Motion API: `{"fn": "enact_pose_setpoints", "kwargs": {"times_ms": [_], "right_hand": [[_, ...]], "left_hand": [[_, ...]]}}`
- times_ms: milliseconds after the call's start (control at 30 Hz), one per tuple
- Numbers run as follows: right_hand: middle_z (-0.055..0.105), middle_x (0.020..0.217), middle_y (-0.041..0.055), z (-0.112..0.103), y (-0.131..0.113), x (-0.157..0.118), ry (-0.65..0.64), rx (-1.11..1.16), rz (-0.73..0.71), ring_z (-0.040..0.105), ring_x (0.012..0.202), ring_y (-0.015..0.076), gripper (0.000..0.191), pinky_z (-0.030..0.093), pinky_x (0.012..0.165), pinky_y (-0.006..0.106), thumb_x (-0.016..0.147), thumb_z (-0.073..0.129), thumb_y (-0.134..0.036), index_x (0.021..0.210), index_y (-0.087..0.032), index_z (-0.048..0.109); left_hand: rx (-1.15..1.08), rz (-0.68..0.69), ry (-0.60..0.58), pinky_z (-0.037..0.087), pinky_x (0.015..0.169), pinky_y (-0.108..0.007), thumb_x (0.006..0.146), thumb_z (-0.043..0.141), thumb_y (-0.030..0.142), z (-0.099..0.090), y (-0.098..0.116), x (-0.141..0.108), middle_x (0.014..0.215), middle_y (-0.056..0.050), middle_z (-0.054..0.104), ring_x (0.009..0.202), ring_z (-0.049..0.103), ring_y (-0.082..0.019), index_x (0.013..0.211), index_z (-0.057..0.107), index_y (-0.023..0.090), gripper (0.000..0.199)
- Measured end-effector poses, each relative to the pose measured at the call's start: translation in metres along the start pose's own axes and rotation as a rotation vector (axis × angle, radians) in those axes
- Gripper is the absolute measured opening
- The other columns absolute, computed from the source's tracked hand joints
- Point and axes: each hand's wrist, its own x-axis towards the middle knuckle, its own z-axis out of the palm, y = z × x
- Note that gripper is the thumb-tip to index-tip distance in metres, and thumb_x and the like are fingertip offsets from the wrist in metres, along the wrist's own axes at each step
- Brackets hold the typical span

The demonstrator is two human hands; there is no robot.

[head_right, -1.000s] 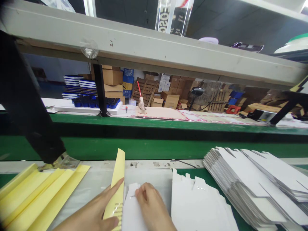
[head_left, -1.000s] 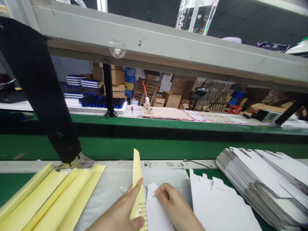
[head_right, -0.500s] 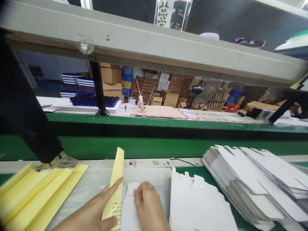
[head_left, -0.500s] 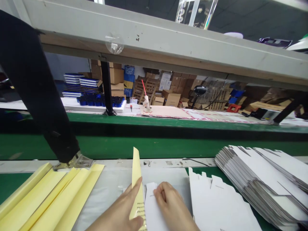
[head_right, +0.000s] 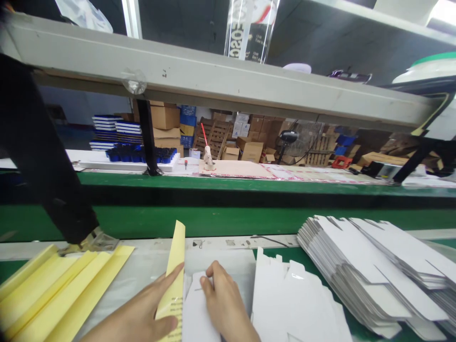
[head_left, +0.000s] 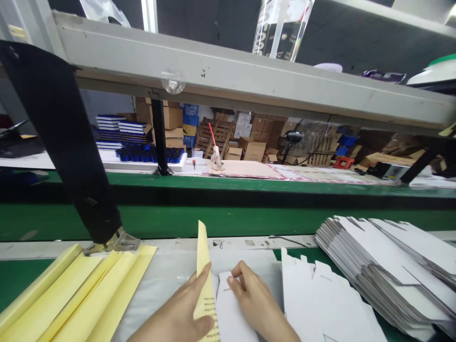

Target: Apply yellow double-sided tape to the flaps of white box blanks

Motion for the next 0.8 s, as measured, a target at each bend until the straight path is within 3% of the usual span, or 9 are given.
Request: {"fn": "enact_pose_setpoints", "kwargs": {"times_ms": [67,133,267,367,433,567,633,700,800], "right_hand": [[0.062,0.077,0.0032,-0.008,-0.005,-0.003,0.010,0.018,-0.017,0.056,0.074,0.0200,0.020,0.038,0.065,0.028,0.087,0.029,-0.027,0.083,-0.022,0.047],[0.063,0.086,0.0075,-0.016,-0.012,-0.011,0.020,-0.007,0.007,0.057,0.084,0.0237,0.028,0.039,0.070,0.032,0.087,0.027,-0.034,0.099,-0.020,0.048],[0.057,0.108,0.0212,-0.020,-0.018,-0.027,-0.085,-0.145,0.092,0.051,0.100,0.0377,0.064,0.036,0.081,0.045,0.072,0.052,-0.044,0.123,-0.008,0.040],[0.054,0.113,0.0219,-0.013,-0.009,-0.031,-0.134,-0.057,0.133,0.050,0.102,0.0362,0.067,0.037,0.084,0.044,0.067,0.058,-0.037,0.123,-0.005,0.041],[0.059,0.106,0.0179,-0.007,-0.001,-0.031,-0.096,0.039,0.157,0.054,0.096,0.0302,0.062,0.040,0.081,0.039,0.068,0.055,-0.034,0.122,-0.007,0.041],[0.059,0.067,0.0035,-0.005,0.010,-0.032,0.020,0.191,0.099,0.059,0.065,0.0222,0.043,0.044,0.061,0.031,0.070,0.048,-0.036,0.107,-0.013,0.051],[0.057,0.068,0.0020,-0.018,0.017,-0.035,0.099,0.395,0.083,0.060,0.063,0.0210,0.039,0.045,0.058,0.030,0.072,0.044,-0.043,0.101,-0.017,0.051],[0.060,0.079,0.0052,-0.046,0.031,-0.040,0.230,0.538,0.150,0.061,0.074,0.0232,0.044,0.047,0.064,0.031,0.070,0.046,-0.049,0.103,-0.019,0.049],[0.063,0.086,0.0099,-0.100,0.064,-0.047,0.408,0.479,0.293,0.058,0.088,0.0290,0.052,0.046,0.073,0.035,0.064,0.054,-0.048,0.107,-0.020,0.047]], "left_hand": [[-0.017,0.012,0.011,0.021,0.105,-0.040,0.066,0.053,0.019,-0.002,0.000,-0.002,0.140,-0.012,0.027,0.128,0.025,-0.024,0.135,0.020,0.005,0.077],[-0.036,0.015,0.020,0.022,0.105,-0.040,0.065,0.054,0.019,-0.004,-0.001,-0.003,0.139,-0.012,0.029,0.127,0.026,-0.024,0.134,0.022,0.006,0.077],[-0.078,0.041,0.071,0.021,0.106,-0.037,0.068,0.052,0.017,-0.011,-0.003,-0.008,0.142,-0.005,0.025,0.129,0.024,-0.020,0.136,0.019,0.014,0.076],[-0.126,0.067,0.102,0.020,0.106,-0.037,0.072,0.051,0.019,-0.020,0.000,-0.014,0.143,-0.002,0.024,0.129,0.023,-0.019,0.137,0.015,0.021,0.075],[-0.173,0.074,0.113,0.021,0.105,-0.038,0.074,0.051,0.021,-0.027,0.004,-0.018,0.143,-0.001,0.024,0.128,0.024,-0.019,0.137,0.014,0.023,0.073],[-0.219,0.031,0.142,0.023,0.104,-0.041,0.075,0.052,0.027,-0.040,0.017,-0.027,0.142,-0.001,0.025,0.127,0.026,-0.021,0.136,0.015,0.025,0.072],[-0.237,0.017,0.159,0.022,0.104,-0.041,0.076,0.052,0.029,-0.045,0.022,-0.030,0.142,0.000,0.024,0.128,0.025,-0.021,0.136,0.016,0.026,0.070],[-0.247,0.004,0.152,0.023,0.104,-0.041,0.076,0.053,0.030,-0.047,0.025,-0.032,0.143,0.001,0.022,0.128,0.024,-0.021,0.136,0.015,0.028,0.070],[-0.228,-0.024,0.131,0.029,0.100,-0.041,0.076,0.053,0.031,-0.046,0.026,-0.034,0.143,0.003,0.022,0.125,0.028,-0.024,0.135,0.014,0.033,0.071]]}}
